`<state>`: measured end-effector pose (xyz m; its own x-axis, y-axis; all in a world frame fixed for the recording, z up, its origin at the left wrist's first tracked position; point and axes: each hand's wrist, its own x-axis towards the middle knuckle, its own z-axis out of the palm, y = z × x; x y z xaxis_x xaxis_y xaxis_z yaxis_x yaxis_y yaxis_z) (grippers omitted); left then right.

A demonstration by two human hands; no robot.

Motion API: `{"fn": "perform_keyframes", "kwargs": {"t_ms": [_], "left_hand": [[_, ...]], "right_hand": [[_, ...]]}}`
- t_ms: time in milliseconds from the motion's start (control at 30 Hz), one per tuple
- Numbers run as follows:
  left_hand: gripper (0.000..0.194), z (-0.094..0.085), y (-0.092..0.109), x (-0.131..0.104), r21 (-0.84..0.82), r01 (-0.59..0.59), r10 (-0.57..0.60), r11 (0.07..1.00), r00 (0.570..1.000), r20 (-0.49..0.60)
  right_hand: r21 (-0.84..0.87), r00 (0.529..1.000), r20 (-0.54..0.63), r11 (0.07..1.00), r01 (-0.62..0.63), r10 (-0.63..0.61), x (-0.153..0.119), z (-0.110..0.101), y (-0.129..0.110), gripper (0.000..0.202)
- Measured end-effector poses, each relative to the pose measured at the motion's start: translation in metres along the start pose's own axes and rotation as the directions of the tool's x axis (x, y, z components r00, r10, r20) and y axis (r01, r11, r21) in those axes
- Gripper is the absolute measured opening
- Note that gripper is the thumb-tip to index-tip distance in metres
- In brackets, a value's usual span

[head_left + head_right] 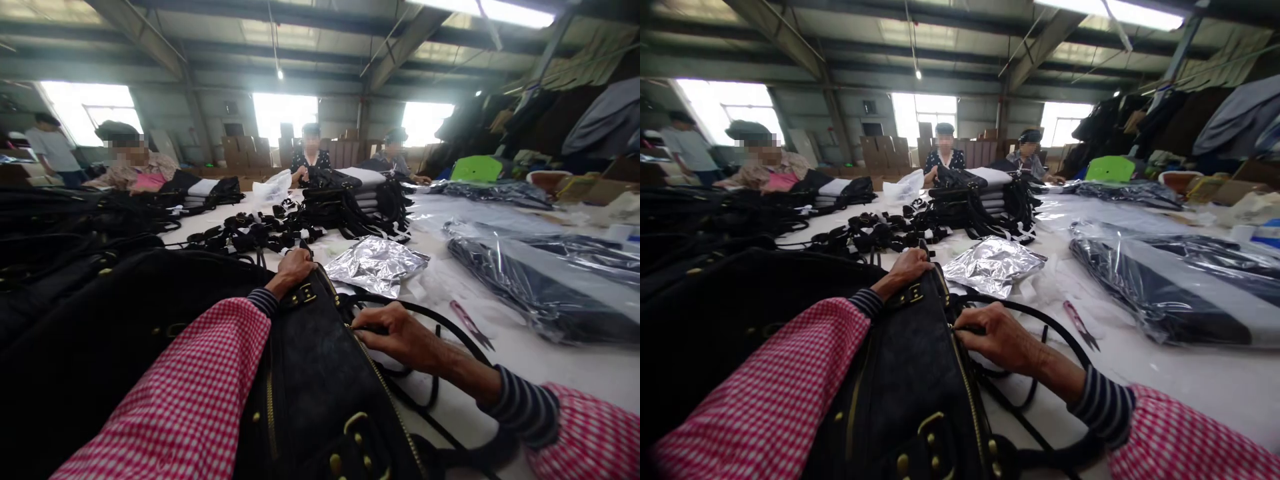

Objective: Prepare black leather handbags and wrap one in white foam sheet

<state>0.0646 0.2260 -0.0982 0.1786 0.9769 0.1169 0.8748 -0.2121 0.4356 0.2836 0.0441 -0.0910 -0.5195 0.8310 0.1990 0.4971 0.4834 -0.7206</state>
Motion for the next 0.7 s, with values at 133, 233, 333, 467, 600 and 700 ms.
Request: {"fn": "perform_keyframes", "kwargs": {"t_ms": [133,233,333,467,600,700], "left_hand": [[0.018,0.002,0.001,-0.004,0.083,-0.024,0.025,0.996,1.000,-0.009],[0.020,-0.006,0.005,-0.008,0.126,-0.051,0.052,0.991,0.999,-0.008],[0.027,-0.027,0.019,-0.027,0.157,-0.087,0.094,0.984,0.995,-0.037],[0.037,-0.058,0.059,-0.112,0.187,-0.287,0.302,0.939,0.952,-0.057],[0.042,-0.066,0.099,-0.242,0.051,-0.716,0.670,0.697,0.674,0.311],[0.052,-0.061,0.108,-0.306,-0.009,-0.709,0.644,0.706,0.636,0.427]], "right_hand": [[0.047,1.000,-0.005,0.999,0.003,-0.002,-0.014,0.001,0.002,0.025],[0.032,0.999,-0.034,0.999,0.004,-0.003,-0.020,0.004,0.009,0.022],[0.056,0.997,-0.071,0.998,0.037,-0.033,-0.021,0.010,0.019,0.020],[0.028,0.987,-0.141,0.997,0.078,-0.073,-0.018,0.017,0.024,0.018],[-0.149,0.985,-0.154,0.987,0.055,-0.078,-0.015,0.019,0.021,0.018],[-0.315,0.986,-0.156,0.949,-0.002,-0.049,-0.017,0.022,0.020,0.020]]}}
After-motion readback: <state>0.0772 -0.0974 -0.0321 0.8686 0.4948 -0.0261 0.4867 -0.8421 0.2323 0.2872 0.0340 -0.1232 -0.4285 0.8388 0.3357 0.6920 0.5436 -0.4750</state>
